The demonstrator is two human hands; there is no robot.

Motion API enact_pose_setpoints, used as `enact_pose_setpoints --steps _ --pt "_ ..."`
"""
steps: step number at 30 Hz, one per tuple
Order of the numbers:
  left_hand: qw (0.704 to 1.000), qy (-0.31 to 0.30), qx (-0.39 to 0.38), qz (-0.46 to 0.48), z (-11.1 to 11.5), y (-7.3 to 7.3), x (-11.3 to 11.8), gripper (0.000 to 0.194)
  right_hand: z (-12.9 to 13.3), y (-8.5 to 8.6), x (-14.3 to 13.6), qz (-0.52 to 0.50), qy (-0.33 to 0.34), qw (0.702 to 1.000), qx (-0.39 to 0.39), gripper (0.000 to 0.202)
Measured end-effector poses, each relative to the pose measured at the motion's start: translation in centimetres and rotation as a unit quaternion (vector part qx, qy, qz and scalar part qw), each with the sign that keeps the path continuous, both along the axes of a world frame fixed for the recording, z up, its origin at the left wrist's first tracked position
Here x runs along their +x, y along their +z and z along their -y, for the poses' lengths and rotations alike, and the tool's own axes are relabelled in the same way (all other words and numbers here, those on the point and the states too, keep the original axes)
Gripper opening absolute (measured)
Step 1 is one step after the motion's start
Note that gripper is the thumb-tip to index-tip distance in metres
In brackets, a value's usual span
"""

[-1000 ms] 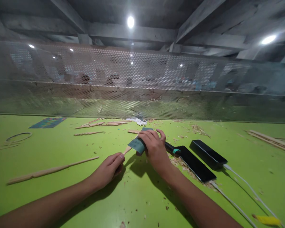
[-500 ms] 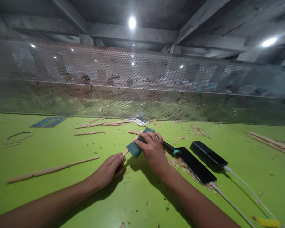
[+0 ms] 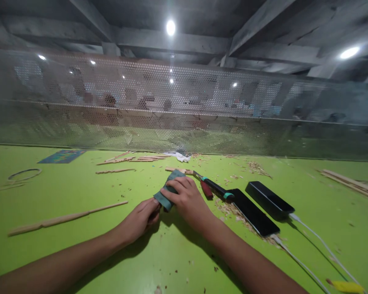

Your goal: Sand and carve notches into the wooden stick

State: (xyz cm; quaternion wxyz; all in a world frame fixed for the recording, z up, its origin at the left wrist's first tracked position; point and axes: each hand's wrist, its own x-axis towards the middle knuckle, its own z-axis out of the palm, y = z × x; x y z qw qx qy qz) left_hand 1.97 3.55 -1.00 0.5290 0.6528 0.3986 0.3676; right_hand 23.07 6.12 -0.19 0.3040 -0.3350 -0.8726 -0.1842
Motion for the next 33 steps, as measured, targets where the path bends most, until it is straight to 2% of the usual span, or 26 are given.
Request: enact_pose_setpoints --steps 4,9,14,18,22,26,30,33 --pt "1.000 -0.001 -0.025 0.011 0.1 -0.2 0.2 0.041 0.0 0.3 0.6 -0.006 -0.034 0.999 -0.010 0.035" --pt "1.000 0.002 -0.026 0.012 0.3 0.1 0.0 0.042 0.2 0.2 0.5 0.013 -0.013 1.000 -0.023 0.039" --pt "0.999 -0.006 -0.034 0.000 0.6 0.4 0.0 0.040 -0.5 -0.1 1.1 -0.015 -0.029 0.999 -0.015 0.041" --pt "1.000 0.000 -0.026 -0.001 0.5 0.3 0.0 0.040 -0.2 -0.2 0.8 -0.005 -0.002 1.000 -0.024 0.040" --pt "1.000 -0.001 -0.029 -0.002 0.3 0.1 -0.1 0.041 -0.3 -0.3 0.9 -0.022 -0.031 0.999 -0.025 0.040" --pt "1.000 0.004 -0.026 0.005 0.3 0.2 0.0 0.040 -0.1 -0.5 0.8 -0.008 -0.014 0.999 -0.043 0.047" --pt "0.999 0.009 -0.037 0.005 0.3 0.2 0.0 0.041 0.4 -0.5 0.3 -0.025 -0.044 0.997 -0.052 0.047" --pt "0.999 0.009 -0.037 0.011 0.3 0.1 0.0 0.043 0.9 -0.5 -0.3 -0.016 -0.036 0.997 -0.069 0.049"
